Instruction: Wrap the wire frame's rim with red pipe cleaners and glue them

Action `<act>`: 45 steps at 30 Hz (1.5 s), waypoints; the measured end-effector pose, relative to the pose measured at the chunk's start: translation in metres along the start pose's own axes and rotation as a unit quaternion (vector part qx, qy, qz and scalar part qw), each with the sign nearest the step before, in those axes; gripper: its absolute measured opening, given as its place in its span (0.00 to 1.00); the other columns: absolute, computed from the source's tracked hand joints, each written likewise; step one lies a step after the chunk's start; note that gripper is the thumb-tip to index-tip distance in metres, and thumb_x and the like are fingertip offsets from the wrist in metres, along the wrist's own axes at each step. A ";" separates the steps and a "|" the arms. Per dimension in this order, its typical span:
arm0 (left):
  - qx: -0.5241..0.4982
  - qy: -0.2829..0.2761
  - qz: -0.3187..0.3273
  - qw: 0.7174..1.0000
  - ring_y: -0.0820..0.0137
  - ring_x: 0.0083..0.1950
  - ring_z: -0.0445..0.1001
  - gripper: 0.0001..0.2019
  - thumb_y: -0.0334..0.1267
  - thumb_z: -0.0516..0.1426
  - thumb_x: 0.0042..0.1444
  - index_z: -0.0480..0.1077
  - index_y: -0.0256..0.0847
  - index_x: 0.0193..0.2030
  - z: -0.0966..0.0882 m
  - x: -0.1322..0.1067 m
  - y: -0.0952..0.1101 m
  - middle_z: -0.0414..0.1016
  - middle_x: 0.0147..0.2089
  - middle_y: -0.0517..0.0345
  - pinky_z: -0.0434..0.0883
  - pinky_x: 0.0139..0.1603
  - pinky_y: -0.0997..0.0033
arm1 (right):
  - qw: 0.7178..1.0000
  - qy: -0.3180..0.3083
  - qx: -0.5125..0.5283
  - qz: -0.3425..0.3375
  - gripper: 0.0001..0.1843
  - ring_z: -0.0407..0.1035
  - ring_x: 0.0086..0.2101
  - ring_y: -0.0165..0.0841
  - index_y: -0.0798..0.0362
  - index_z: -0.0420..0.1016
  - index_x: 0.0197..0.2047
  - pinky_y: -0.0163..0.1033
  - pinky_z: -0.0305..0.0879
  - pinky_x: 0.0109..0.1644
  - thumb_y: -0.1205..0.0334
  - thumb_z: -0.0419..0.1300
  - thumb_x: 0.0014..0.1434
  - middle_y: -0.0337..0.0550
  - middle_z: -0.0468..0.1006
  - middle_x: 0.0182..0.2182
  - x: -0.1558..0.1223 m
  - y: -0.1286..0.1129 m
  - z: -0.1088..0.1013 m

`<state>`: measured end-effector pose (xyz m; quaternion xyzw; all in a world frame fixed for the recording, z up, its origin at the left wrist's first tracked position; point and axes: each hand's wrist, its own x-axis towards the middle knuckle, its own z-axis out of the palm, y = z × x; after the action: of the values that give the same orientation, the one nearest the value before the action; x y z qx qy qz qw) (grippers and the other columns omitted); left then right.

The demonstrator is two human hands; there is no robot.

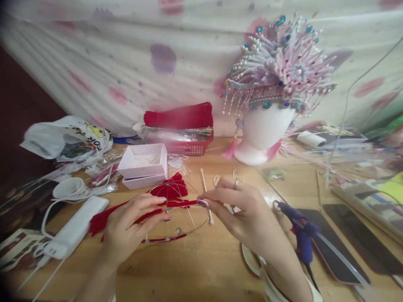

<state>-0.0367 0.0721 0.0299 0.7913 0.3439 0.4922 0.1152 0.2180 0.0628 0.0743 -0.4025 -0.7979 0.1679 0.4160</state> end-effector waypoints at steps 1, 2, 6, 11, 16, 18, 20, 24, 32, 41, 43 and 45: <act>0.013 -0.004 0.025 1.000 0.70 0.36 0.83 0.07 0.37 0.63 0.63 0.75 0.41 0.47 0.000 0.001 0.000 0.83 0.37 0.57 0.81 0.38 0.75 | 1.000 0.000 0.005 0.003 0.09 0.69 0.25 0.30 0.50 0.84 0.40 0.36 0.63 0.28 0.64 0.60 0.68 0.41 0.76 0.26 -0.002 0.003 0.002; 0.022 -0.005 0.044 0.999 0.69 0.36 0.82 0.07 0.37 0.63 0.63 0.75 0.41 0.47 0.001 0.003 -0.001 0.83 0.36 0.57 0.81 0.39 0.73 | 1.000 0.003 0.011 0.004 0.09 0.68 0.25 0.30 0.50 0.84 0.40 0.36 0.63 0.28 0.65 0.60 0.68 0.41 0.76 0.25 -0.003 0.006 0.004; 0.027 -0.005 0.062 0.998 0.69 0.35 0.82 0.07 0.37 0.63 0.62 0.75 0.40 0.46 0.000 0.006 -0.002 0.83 0.33 0.58 0.79 0.41 0.72 | 0.999 0.021 0.041 -0.002 0.07 0.66 0.25 0.28 0.50 0.83 0.39 0.35 0.60 0.28 0.67 0.62 0.66 0.37 0.74 0.24 -0.005 0.010 0.009; 0.025 -0.011 0.059 0.998 0.69 0.36 0.82 0.08 0.38 0.64 0.62 0.75 0.41 0.46 -0.001 0.006 -0.003 0.83 0.35 0.58 0.79 0.40 0.72 | 0.998 0.009 0.059 -0.002 0.07 0.66 0.26 0.28 0.51 0.83 0.38 0.35 0.61 0.29 0.67 0.62 0.66 0.38 0.74 0.24 -0.004 0.012 0.013; 0.015 -0.017 0.064 0.998 0.69 0.37 0.81 0.08 0.35 0.64 0.61 0.76 0.41 0.46 -0.001 0.005 -0.005 0.84 0.37 0.58 0.79 0.41 0.71 | 0.998 0.002 0.055 0.015 0.09 0.66 0.25 0.28 0.52 0.83 0.37 0.35 0.61 0.29 0.65 0.61 0.67 0.39 0.74 0.24 -0.003 0.012 0.015; 0.013 -0.016 0.061 0.998 0.69 0.37 0.81 0.07 0.34 0.65 0.61 0.76 0.41 0.45 -0.001 0.005 -0.006 0.84 0.36 0.58 0.79 0.41 0.71 | 0.998 0.004 0.059 0.019 0.10 0.67 0.25 0.29 0.52 0.83 0.37 0.35 0.62 0.28 0.63 0.61 0.68 0.40 0.74 0.24 -0.003 0.013 0.015; 0.011 -0.016 0.060 0.998 0.69 0.36 0.81 0.05 0.34 0.64 0.61 0.76 0.41 0.43 -0.001 0.006 -0.006 0.84 0.34 0.59 0.79 0.41 0.71 | 0.998 0.007 0.068 0.018 0.09 0.66 0.25 0.28 0.52 0.83 0.37 0.35 0.61 0.28 0.63 0.61 0.68 0.39 0.74 0.24 -0.003 0.014 0.015; 0.000 -0.011 0.064 0.998 0.70 0.35 0.81 0.02 0.34 0.64 0.62 0.76 0.41 0.41 -0.001 0.009 -0.005 0.84 0.33 0.60 0.79 0.40 0.71 | 0.997 0.006 0.067 0.024 0.08 0.66 0.25 0.28 0.51 0.83 0.37 0.35 0.61 0.29 0.64 0.62 0.67 0.38 0.74 0.24 -0.004 0.016 0.016; -0.005 -0.013 0.061 0.998 0.70 0.34 0.80 0.03 0.35 0.64 0.62 0.76 0.41 0.41 -0.001 0.011 -0.005 0.84 0.32 0.60 0.79 0.39 0.72 | 0.997 0.002 0.076 0.021 0.09 0.65 0.25 0.28 0.52 0.82 0.36 0.35 0.60 0.28 0.65 0.62 0.67 0.38 0.73 0.24 -0.003 0.016 0.018; -0.005 -0.017 0.067 0.998 0.71 0.29 0.81 0.01 0.35 0.62 0.63 0.77 0.43 0.41 -0.001 0.013 -0.002 0.83 0.30 0.62 0.81 0.41 0.68 | 0.996 -0.001 0.079 0.040 0.13 0.66 0.24 0.29 0.52 0.83 0.35 0.35 0.62 0.27 0.57 0.61 0.69 0.40 0.73 0.23 -0.003 0.016 0.018; -0.002 -0.017 0.068 0.998 0.71 0.29 0.81 0.01 0.35 0.63 0.63 0.76 0.42 0.41 0.000 0.013 -0.001 0.83 0.30 0.62 0.81 0.41 0.69 | 0.996 -0.002 0.076 0.041 0.13 0.66 0.24 0.28 0.52 0.83 0.35 0.35 0.61 0.27 0.57 0.60 0.69 0.40 0.74 0.23 -0.003 0.016 0.019; 0.000 -0.018 0.070 0.997 0.72 0.30 0.80 0.01 0.34 0.63 0.63 0.76 0.41 0.40 0.000 0.013 -0.001 0.83 0.30 0.62 0.80 0.41 0.70 | 0.997 -0.004 0.069 0.046 0.14 0.65 0.24 0.28 0.52 0.82 0.35 0.35 0.61 0.27 0.57 0.60 0.69 0.39 0.73 0.23 -0.004 0.015 0.020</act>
<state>-0.0338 0.0816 0.0388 0.8219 0.2858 0.4850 0.0867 0.2111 0.0705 0.0512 -0.4089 -0.7667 0.2428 0.4314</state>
